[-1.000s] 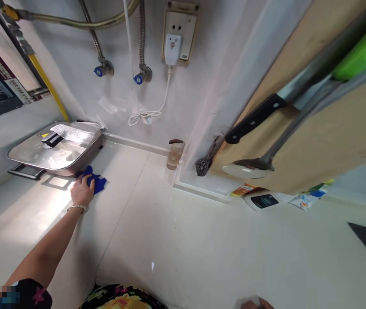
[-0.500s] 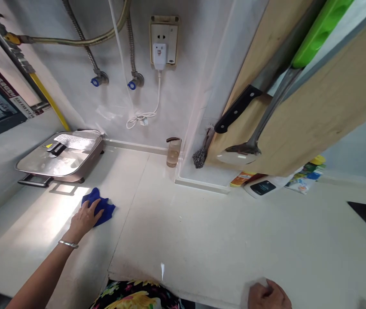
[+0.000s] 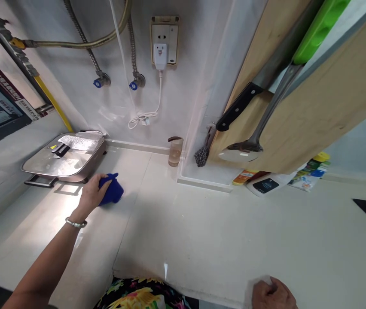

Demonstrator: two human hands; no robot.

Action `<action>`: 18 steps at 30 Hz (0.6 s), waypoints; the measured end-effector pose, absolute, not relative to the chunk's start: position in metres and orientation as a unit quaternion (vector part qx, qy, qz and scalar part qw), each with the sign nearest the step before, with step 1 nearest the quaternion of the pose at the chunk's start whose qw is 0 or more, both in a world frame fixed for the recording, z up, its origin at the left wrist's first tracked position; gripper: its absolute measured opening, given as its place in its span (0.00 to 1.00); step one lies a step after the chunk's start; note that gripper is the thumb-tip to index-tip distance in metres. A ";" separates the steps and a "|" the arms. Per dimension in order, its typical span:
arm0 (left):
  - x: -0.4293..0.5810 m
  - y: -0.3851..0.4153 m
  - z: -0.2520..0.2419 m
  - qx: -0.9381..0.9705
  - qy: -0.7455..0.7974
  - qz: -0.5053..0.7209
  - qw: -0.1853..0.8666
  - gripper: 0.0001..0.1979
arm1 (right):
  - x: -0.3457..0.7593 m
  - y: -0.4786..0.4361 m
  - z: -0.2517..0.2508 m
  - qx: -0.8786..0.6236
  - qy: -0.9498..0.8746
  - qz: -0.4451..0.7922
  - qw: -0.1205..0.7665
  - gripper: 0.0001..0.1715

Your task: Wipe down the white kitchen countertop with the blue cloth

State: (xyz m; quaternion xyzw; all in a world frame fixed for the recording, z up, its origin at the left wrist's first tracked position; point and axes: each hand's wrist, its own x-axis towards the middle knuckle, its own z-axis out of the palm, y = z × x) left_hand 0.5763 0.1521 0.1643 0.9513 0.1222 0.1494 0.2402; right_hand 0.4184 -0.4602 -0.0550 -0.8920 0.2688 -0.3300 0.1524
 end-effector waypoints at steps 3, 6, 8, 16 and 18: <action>0.601 0.135 0.193 0.915 0.114 0.215 0.321 0.15 | 0.418 -0.457 -0.052 -0.882 0.284 -0.346 0.149 0.19; 0.623 0.120 0.210 0.908 0.078 0.239 0.336 0.17 | 0.418 -0.455 -0.051 -0.883 0.287 -0.342 0.148 0.19; 0.634 0.111 0.215 0.914 0.049 0.236 0.327 0.16 | 0.419 -0.455 -0.052 -0.882 0.289 -0.340 0.147 0.19; 0.663 0.085 0.231 0.839 0.063 0.169 0.513 0.21 | 0.417 -0.459 -0.061 -0.884 0.286 -0.339 0.149 0.16; 0.665 0.083 0.237 0.865 0.053 0.191 0.462 0.20 | 0.417 -0.459 -0.061 -0.881 0.288 -0.345 0.149 0.17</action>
